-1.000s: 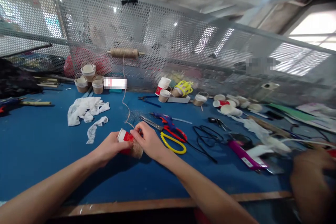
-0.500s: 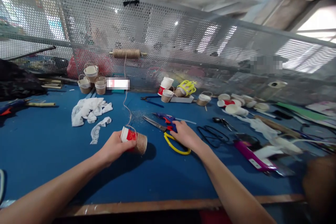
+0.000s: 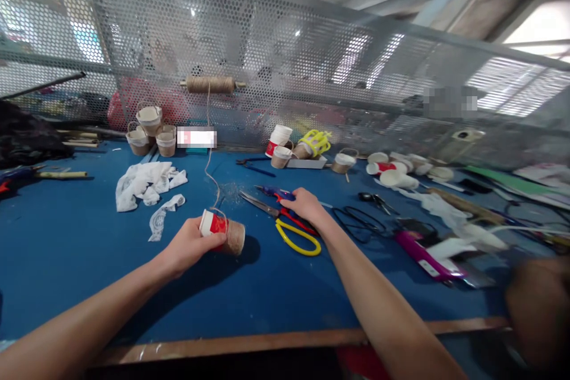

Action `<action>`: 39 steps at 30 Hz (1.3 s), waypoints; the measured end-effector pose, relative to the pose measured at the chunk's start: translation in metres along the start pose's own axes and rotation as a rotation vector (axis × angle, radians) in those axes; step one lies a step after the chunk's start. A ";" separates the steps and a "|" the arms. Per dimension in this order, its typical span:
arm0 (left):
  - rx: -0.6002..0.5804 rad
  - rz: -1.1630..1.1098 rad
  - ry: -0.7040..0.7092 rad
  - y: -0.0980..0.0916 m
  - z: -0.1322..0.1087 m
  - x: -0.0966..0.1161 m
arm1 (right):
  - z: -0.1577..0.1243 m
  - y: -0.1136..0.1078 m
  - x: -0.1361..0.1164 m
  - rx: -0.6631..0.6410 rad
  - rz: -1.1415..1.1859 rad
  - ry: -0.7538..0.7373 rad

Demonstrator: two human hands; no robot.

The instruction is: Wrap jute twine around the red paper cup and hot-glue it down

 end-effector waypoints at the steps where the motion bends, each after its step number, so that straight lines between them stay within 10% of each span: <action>1: 0.004 0.001 0.003 0.000 -0.001 0.002 | 0.001 -0.002 0.001 0.013 0.054 0.012; 6: 0.046 -0.020 0.028 -0.004 -0.003 0.010 | -0.016 -0.016 -0.002 0.045 0.445 -0.024; 17: -0.048 0.033 0.030 0.001 -0.006 0.005 | -0.083 -0.016 -0.053 -0.391 1.090 -0.348; 39: 0.075 0.005 -0.014 -0.011 0.005 0.002 | -0.113 -0.014 -0.057 -0.333 0.663 -0.489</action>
Point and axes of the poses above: each hand's wrist, its own z-axis towards the middle knuckle, its own y-axis out of the palm, x = y × z, the point moved 5 cm from there along z, towards the middle knuckle, and after that the axes turned 7 degrees about -z, right-handed, at the moved point
